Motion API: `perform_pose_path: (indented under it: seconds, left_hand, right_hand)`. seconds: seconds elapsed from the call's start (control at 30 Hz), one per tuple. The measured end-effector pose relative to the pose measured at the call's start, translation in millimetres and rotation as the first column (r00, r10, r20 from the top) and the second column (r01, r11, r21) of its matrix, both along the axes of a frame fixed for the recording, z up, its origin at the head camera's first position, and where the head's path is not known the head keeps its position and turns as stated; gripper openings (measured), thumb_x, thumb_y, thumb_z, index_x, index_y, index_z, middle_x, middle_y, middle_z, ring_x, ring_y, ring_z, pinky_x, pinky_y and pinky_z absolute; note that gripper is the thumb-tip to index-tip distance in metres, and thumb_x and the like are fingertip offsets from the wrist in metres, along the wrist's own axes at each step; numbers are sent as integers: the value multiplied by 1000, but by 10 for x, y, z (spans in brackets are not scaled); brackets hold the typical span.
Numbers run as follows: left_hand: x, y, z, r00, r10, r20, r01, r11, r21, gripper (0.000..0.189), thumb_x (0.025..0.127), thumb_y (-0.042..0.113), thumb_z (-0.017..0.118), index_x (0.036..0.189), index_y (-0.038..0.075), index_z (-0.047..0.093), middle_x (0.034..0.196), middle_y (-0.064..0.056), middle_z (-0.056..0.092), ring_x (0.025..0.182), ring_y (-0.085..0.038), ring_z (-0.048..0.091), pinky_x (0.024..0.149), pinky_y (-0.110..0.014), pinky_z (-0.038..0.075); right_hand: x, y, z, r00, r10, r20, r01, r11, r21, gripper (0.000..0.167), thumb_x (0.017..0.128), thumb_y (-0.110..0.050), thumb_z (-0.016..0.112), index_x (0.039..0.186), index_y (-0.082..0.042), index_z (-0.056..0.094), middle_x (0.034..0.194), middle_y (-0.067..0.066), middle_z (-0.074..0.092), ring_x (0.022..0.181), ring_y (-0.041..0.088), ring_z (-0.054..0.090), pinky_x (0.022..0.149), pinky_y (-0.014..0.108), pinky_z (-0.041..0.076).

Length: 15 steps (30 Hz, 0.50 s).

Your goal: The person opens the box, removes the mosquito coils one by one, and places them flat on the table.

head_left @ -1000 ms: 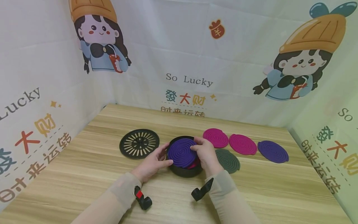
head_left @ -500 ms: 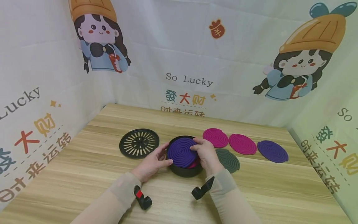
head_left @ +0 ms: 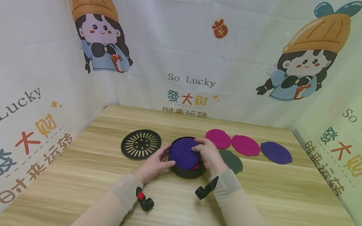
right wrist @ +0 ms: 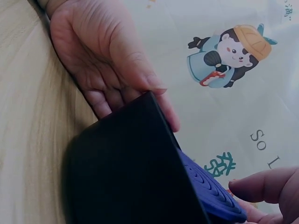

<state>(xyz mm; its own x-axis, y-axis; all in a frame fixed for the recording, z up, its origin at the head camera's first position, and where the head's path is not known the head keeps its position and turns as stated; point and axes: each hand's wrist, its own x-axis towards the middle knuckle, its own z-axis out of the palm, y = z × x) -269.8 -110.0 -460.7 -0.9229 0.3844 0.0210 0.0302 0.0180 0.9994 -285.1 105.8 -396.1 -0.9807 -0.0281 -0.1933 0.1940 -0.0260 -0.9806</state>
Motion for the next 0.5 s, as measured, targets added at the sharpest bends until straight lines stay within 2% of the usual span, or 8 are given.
perform_pose_path:
  seconds: [0.2, 0.5]
  left_hand:
    - [1, -5, -4, 1000, -3, 2, 3, 1000, 0, 86, 85, 14, 74, 154, 12, 22, 158, -12, 21, 145, -25, 17, 117, -40, 17]
    - [-11, -1, -11, 1000, 8, -3, -8, 1000, -7, 86, 85, 14, 75, 153, 12, 24, 157, -14, 22, 144, -27, 18, 117, -41, 19]
  right_hand:
    - [2, 0, 30, 999, 24, 28, -23, 1000, -13, 49, 85, 13, 53, 133, 6, 46, 115, 21, 55, 76, 15, 64, 63, 29, 59]
    - [9, -15, 18, 999, 22, 28, -21, 999, -37, 53, 84, 15, 52, 135, 4, 46, 118, 22, 53, 75, 16, 63, 63, 30, 59]
